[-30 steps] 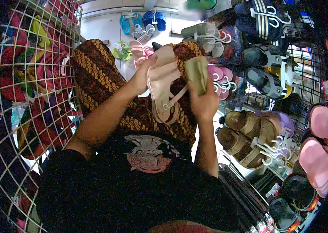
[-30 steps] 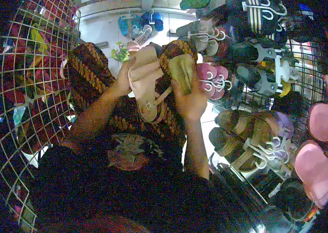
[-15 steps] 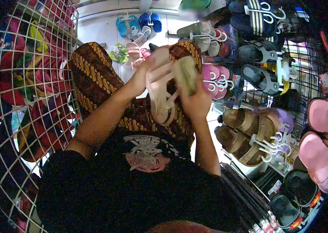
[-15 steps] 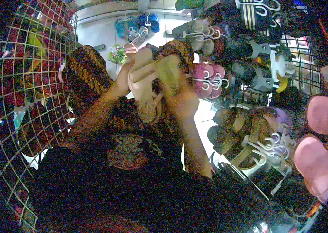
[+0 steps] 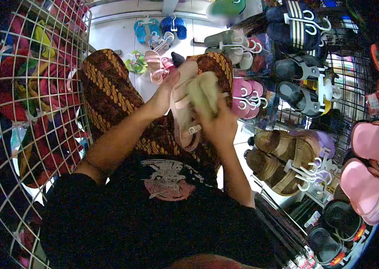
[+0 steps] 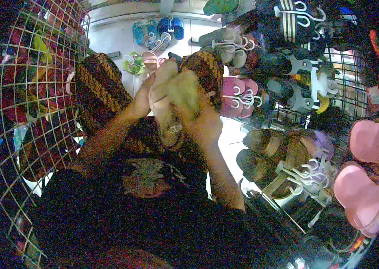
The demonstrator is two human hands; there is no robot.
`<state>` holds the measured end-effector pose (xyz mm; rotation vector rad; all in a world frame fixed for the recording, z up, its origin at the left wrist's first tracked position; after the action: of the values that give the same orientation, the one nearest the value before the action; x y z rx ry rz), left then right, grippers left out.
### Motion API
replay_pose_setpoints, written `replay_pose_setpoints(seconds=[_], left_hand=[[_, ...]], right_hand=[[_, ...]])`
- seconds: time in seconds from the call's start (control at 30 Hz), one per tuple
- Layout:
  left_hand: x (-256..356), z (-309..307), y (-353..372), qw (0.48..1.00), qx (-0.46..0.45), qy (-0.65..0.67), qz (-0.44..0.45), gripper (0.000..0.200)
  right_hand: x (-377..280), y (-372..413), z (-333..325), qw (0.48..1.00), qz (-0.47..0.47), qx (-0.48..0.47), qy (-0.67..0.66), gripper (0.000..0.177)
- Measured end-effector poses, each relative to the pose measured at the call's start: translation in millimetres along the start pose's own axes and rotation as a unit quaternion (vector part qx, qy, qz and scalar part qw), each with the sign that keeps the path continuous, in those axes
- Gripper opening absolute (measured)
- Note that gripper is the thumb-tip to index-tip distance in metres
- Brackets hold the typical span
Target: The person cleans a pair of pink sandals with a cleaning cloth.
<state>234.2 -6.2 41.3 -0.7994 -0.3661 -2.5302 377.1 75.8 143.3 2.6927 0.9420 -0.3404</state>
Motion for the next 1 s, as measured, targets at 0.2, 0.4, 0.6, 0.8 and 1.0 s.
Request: replay_pose_setpoints(seconds=[0.2,0.4,0.6,0.8,1.0], left_hand=[[2.9,4.5,-0.1,0.995,0.010,-0.098,-0.015,0.066],[7.9,10.3,8.4,0.992,0.080,0.082,-0.060,0.059],[14.5,1.7,4.0,0.983,0.060,0.153,-0.087,0.061],[9.6,-5.6,2.8,0.969,0.000,0.220,-0.114,0.064],[9.1,7.1,0.1,0.967,-0.078,0.197,-0.144,0.070]], right_hand=[[-9.5,12.4,1.0,0.993,-0.095,0.062,-0.043,0.074],[36.1,-33.8,-10.3,0.981,0.116,0.098,-0.116,0.066],[84.6,-48.8,39.9,0.947,0.087,0.075,-0.299,0.052],[87.9,-53.0,31.8,0.957,0.064,0.092,-0.267,0.040],[105.6,-60.3,44.6,0.963,0.122,0.086,-0.226,0.044]])
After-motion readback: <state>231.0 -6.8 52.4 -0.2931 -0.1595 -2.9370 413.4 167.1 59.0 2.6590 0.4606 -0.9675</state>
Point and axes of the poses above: each hand's wrist, its own y-axis away from the middle knuckle, its own z-axis out of the palm, x = y × z, the point moved 2 cm from there along -y, towards the middle knuckle, and after that the axes turned 8 degrees about z, right-handed, at the moved point
